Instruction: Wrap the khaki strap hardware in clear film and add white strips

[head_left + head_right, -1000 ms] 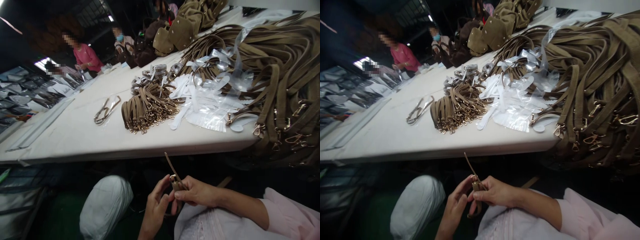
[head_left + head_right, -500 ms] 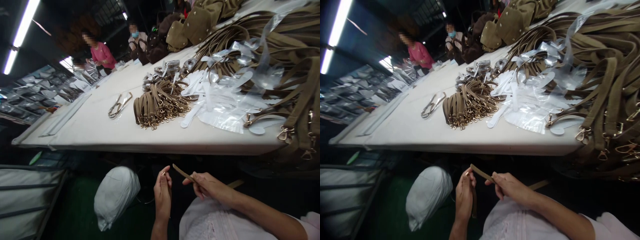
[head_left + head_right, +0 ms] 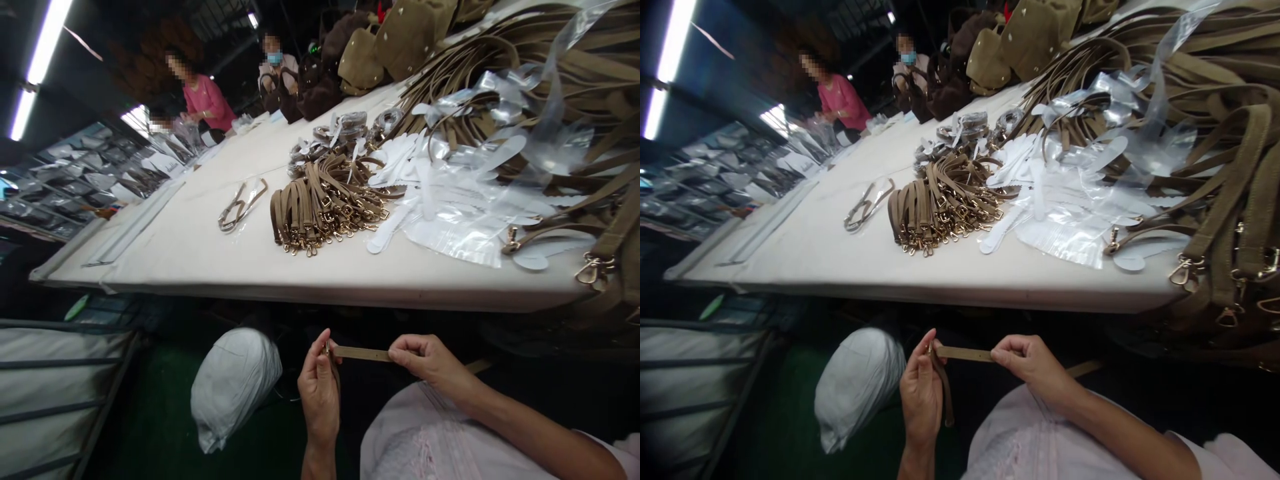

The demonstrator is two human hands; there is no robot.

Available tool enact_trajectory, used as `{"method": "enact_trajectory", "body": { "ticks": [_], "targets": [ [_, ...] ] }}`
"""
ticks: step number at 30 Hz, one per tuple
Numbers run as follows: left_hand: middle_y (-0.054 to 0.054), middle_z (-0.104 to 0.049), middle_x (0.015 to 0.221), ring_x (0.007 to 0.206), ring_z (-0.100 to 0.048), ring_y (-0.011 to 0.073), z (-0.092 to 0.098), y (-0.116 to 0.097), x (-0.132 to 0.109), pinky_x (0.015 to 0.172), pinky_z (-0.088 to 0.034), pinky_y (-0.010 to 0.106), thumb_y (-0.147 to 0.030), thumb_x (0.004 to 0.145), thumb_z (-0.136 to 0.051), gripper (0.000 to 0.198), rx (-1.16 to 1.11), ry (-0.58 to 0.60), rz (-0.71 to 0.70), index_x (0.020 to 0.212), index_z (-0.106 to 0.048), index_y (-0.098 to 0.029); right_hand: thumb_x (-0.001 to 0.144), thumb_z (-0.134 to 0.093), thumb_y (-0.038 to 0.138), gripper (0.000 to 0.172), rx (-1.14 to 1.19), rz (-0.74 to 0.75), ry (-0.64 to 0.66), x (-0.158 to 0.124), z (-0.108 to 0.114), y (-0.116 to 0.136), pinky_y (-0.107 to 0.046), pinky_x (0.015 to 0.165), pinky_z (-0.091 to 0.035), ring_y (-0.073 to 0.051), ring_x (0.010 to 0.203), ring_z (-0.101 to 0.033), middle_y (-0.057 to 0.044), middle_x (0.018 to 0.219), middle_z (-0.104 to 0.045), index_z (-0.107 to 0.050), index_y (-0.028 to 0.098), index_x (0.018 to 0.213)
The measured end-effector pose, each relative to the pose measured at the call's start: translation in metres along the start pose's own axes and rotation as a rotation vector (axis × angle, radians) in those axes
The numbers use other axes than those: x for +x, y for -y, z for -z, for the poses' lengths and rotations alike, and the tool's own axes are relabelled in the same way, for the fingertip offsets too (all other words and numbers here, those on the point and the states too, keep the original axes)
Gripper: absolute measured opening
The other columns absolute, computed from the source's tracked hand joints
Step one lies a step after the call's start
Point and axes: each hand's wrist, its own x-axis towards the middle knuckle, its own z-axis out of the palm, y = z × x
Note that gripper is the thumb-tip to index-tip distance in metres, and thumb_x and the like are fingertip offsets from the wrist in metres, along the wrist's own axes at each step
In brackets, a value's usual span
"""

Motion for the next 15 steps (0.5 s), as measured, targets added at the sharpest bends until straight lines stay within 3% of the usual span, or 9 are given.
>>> {"method": "enact_trajectory", "body": {
  "ticks": [5, 9, 15],
  "targets": [
    [0.010, -0.070, 0.105, 0.091, -0.065, 0.0191, 0.000, -0.001, -0.001, 0.080, -0.053, 0.023, -0.050, 0.088, -0.065, 0.044, 0.365, 0.062, -0.087, 0.119, -0.069, -0.020, 0.068, -0.072, 0.070, 0.057, 0.079, -0.067, 0.053, -0.001, -0.003, 0.004, -0.026, 0.052, -0.018, -0.009, 0.054, -0.026, 0.004, 0.057, -0.037, -0.062, 0.014, 0.069],
    [0.009, -0.070, 0.098, 0.079, -0.064, 0.0174, -0.004, -0.004, -0.005, 0.070, -0.053, 0.023, -0.048, 0.088, -0.064, 0.038, 0.392, 0.152, -0.075, 0.112, -0.070, -0.019, 0.071, -0.071, 0.070, 0.058, 0.207, -0.135, 0.138, 0.000, -0.005, 0.001, -0.025, 0.050, -0.010, -0.007, 0.051, -0.018, 0.008, 0.053, -0.029, -0.057, 0.015, 0.071],
    [0.005, -0.067, 0.087, 0.066, -0.059, 0.0133, -0.012, -0.010, -0.008, 0.064, -0.050, 0.022, -0.041, 0.089, -0.065, 0.031, 0.523, 0.244, -0.092, 0.109, -0.072, -0.020, 0.079, -0.065, 0.068, 0.055, 0.139, -0.029, 0.213, 0.003, -0.007, -0.011, -0.023, 0.050, -0.020, -0.008, 0.048, -0.032, 0.003, 0.054, -0.051, -0.058, 0.014, 0.075]
  ]
}}
